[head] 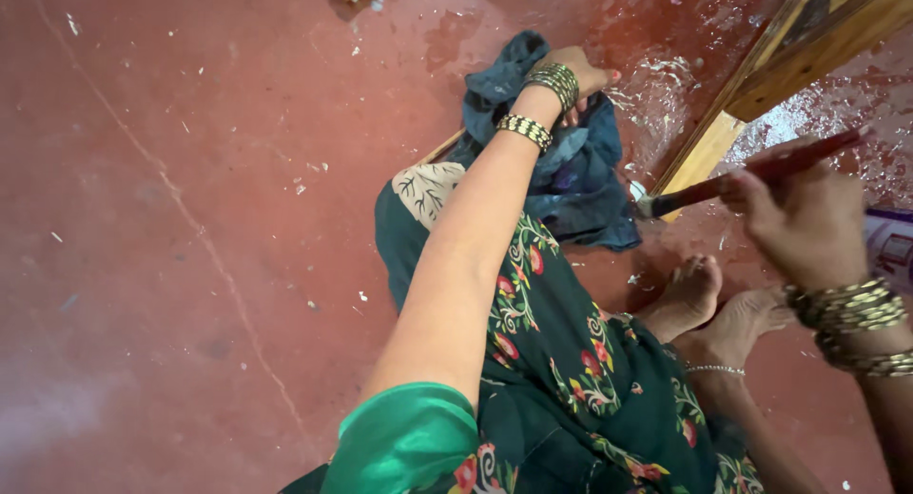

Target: The person sits on the floor and applies a dark stain or varnish to wooden furniture frames using a brush, repeatedly dipping the brush into an open can and brushing the wood surfaces, turning and repositioning the frames to reach different sides.

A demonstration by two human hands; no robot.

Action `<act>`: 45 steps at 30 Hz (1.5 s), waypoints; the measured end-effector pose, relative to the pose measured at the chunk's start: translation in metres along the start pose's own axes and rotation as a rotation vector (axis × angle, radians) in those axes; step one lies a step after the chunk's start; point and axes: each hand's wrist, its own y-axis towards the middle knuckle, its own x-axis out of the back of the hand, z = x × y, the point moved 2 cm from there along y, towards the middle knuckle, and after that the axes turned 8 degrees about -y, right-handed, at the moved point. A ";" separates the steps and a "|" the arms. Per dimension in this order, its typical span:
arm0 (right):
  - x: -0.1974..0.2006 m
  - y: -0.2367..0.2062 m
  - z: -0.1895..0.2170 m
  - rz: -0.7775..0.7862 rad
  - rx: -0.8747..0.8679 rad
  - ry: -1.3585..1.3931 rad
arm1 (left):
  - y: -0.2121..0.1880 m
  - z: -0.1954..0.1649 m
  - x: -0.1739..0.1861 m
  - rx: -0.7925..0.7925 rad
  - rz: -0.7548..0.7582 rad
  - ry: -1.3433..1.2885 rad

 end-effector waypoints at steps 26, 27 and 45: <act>-0.017 -0.020 -0.020 -0.178 0.333 -0.207 | 0.004 -0.010 0.005 0.032 0.096 -0.016; -0.003 -0.013 -0.017 -0.198 0.329 -0.146 | 0.003 -0.011 0.005 0.030 0.094 -0.010; -0.092 -0.104 -0.058 -0.320 -0.534 -0.011 | 0.013 -0.007 0.005 0.023 0.100 -0.002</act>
